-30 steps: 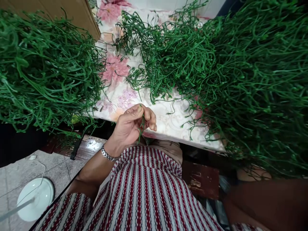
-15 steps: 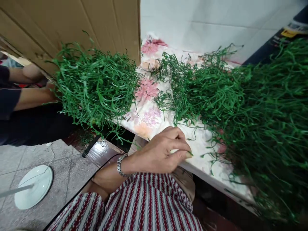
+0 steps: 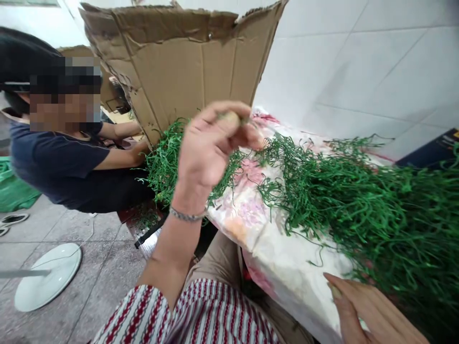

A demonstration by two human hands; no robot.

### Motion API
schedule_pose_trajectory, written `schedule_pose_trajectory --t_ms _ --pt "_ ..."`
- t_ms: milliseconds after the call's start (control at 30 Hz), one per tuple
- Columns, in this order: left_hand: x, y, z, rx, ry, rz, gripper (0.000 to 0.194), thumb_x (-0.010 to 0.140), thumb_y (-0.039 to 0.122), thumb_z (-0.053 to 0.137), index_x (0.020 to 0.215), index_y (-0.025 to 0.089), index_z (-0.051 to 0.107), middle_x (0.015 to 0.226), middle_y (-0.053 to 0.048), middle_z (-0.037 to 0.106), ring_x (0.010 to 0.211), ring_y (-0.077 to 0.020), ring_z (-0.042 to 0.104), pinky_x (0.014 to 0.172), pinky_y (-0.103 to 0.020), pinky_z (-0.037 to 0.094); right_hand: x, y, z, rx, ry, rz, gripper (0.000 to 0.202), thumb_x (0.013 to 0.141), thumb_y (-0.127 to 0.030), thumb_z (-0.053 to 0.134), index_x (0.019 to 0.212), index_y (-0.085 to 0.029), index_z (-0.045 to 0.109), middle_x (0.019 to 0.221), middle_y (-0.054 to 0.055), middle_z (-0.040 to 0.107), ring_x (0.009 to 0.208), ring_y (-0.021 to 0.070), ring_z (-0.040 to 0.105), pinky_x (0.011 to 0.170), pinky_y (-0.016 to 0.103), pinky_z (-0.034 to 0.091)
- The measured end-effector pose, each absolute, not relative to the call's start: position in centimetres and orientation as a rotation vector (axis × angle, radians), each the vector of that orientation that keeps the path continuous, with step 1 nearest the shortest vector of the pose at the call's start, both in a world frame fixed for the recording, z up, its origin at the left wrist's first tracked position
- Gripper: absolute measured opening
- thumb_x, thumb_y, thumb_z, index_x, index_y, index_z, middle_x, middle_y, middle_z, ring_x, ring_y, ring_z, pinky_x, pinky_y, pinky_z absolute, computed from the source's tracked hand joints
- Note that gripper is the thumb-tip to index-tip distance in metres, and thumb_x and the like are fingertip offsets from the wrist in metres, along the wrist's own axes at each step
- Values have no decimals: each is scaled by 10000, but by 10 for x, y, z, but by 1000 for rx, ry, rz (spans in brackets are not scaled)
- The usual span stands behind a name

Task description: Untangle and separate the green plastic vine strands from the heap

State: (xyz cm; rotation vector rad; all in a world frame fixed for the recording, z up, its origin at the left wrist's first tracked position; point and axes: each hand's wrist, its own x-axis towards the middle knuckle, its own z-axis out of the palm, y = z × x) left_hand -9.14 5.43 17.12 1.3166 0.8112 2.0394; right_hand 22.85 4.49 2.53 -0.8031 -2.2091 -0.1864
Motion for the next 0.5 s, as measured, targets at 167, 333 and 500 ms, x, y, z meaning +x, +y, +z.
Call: schedule_pose_trajectory --t_ms 167,333,500 --pt "-165 47 165 1390 1541 2487 131 758 138 641 889 131 642 733 38 613 672 -79 574 614 -277 457 226 40 22 -702 -2359 -212 157 878 -154 492 959 -170 626 794 40 708 719 180 667 799 356 465" --pt "-187 18 124 1498 2461 2341 265 698 71 633 923 195 699 886 6 631 863 -175 554 779 -384 412 227 41 24 -677 -2361 -241 148 883 -157 489 956 -132 615 772 53 703 698 168 644 804 335 443" --pt "-125 -7 109 1727 2309 2377 297 823 114 515 993 309 663 994 22 630 1069 -239 492 923 -463 321 222 37 30 -716 -2399 -157 140 859 -147 511 952 -166 614 779 33 691 716 158 637 801 313 457"
